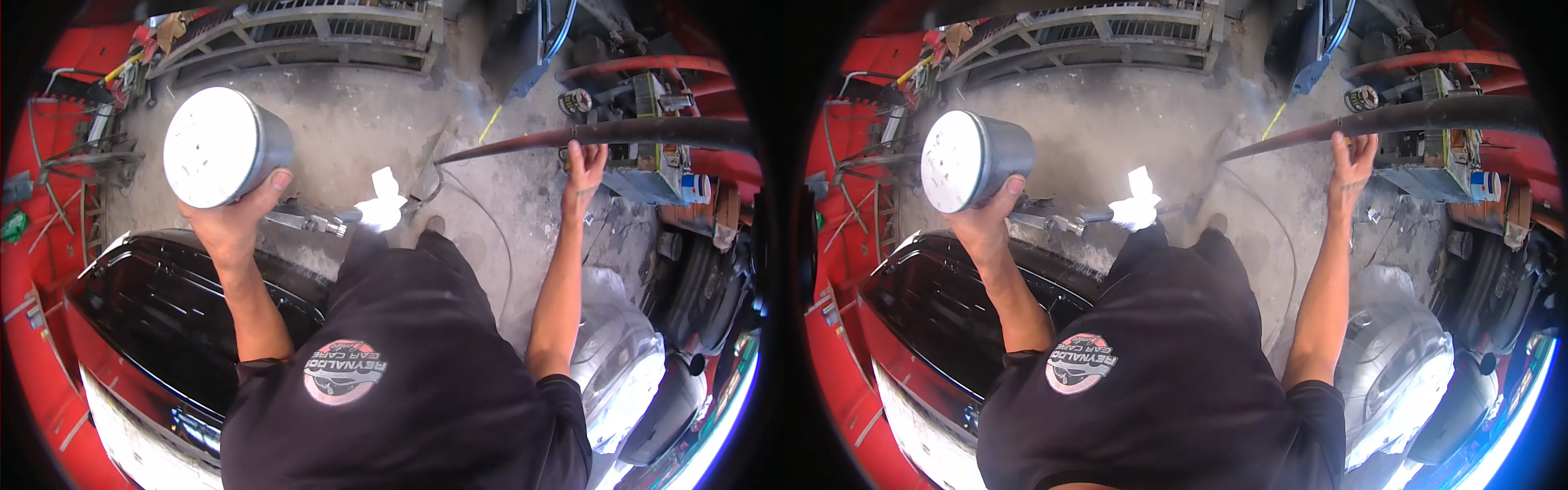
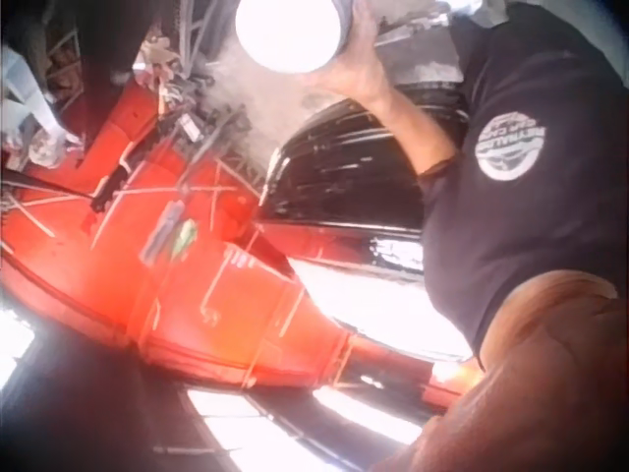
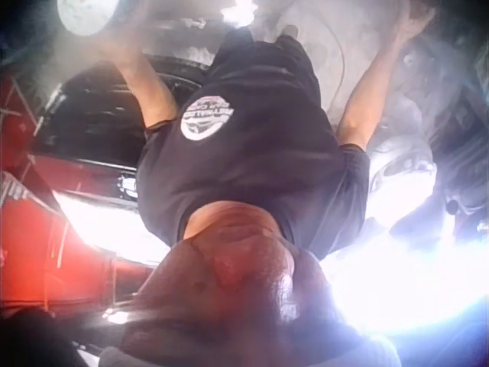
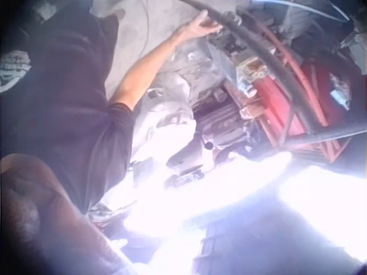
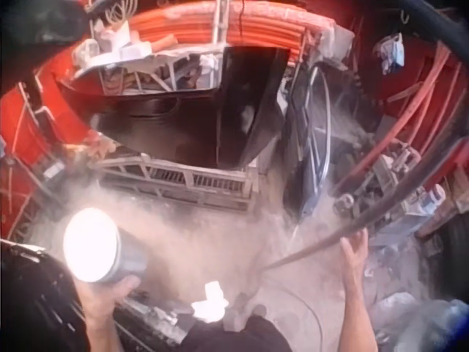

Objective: The person prepares a spray gun by attaching a paint cup and connecting an air hose. They then spray paint a black car part, likely a bumper, which is positioned on a metal rack. The person moves the spray gun back and forth to apply the paint evenly.

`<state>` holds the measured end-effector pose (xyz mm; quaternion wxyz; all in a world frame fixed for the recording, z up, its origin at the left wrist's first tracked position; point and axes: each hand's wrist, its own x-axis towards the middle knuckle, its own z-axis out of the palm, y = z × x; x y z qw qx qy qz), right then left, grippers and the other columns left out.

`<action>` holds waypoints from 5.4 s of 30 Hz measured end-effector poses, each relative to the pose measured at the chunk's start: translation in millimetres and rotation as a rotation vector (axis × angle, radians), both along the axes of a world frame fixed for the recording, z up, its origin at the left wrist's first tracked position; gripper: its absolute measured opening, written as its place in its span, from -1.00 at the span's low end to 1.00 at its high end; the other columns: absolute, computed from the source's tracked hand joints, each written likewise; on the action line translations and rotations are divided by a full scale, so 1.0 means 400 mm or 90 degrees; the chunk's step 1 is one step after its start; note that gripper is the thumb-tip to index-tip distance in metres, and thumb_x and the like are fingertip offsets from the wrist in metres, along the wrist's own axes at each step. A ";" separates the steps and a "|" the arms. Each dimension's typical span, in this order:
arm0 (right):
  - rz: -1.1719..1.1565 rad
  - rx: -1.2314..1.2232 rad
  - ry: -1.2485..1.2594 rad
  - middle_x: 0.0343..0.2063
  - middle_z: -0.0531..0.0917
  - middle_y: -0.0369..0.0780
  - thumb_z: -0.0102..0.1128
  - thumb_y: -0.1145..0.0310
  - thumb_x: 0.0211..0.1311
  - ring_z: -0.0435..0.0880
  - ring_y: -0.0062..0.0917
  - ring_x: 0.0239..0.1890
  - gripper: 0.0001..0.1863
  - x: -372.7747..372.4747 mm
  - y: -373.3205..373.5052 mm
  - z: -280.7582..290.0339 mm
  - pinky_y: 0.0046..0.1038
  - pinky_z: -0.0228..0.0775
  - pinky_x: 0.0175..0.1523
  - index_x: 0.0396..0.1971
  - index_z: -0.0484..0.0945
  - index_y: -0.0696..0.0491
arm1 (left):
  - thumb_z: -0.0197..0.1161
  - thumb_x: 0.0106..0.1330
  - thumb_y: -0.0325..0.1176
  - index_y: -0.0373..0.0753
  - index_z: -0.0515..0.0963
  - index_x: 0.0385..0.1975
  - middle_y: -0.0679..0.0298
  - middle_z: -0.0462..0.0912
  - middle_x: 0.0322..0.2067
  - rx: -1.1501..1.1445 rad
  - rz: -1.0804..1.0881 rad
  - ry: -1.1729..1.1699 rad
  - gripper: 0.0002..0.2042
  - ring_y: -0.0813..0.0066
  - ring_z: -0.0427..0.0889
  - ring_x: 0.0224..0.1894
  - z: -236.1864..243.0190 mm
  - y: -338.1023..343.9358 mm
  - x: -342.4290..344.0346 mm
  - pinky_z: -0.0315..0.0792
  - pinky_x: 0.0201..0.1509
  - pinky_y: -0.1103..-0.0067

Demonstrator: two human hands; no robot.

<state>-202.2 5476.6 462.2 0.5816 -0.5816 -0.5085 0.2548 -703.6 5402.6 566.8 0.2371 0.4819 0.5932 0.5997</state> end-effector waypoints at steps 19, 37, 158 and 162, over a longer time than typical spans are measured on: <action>0.297 0.002 0.086 -0.33 0.73 -0.26 0.43 0.49 0.32 0.71 -0.58 -0.21 -0.74 0.041 0.123 0.097 -0.51 0.49 0.05 -0.05 0.61 0.19 | 0.80 -0.17 -0.41 -0.37 0.49 0.28 0.17 0.67 0.09 0.013 0.317 0.004 -0.11 0.32 0.66 0.11 -0.033 -0.287 0.410 0.53 0.30 0.37; 0.402 0.042 0.109 -0.34 0.69 -0.26 0.37 0.57 0.33 0.69 -0.59 -0.24 -0.84 0.104 0.267 0.087 -0.50 0.51 -0.06 -0.19 0.56 0.13 | 0.80 -0.25 -0.26 -0.32 0.49 0.30 0.19 0.63 0.15 -0.008 0.530 -0.005 -0.04 0.29 0.60 0.19 -0.053 -0.438 0.637 0.44 0.37 0.33; 0.208 -0.200 0.057 -0.46 0.65 -0.18 0.31 0.39 0.39 0.57 -0.54 -0.43 -0.65 0.091 0.143 0.086 -0.37 0.44 -0.28 0.09 0.63 0.24 | 0.36 0.49 -0.22 -0.40 0.53 0.30 0.07 0.72 0.08 -0.349 -0.629 -0.126 -0.50 0.40 0.70 0.05 -0.274 0.311 0.852 0.57 0.17 0.42; 0.180 -0.198 0.092 -0.55 0.59 -0.27 0.31 0.31 0.42 0.52 -0.63 -0.51 -0.74 0.086 0.151 0.097 -0.44 0.37 -0.39 -0.10 0.65 0.22 | 0.35 0.49 -0.23 -0.40 0.54 0.29 0.10 0.72 0.06 -0.350 -0.660 -0.128 -0.52 0.42 0.70 0.04 -0.272 0.335 0.860 0.58 0.15 0.44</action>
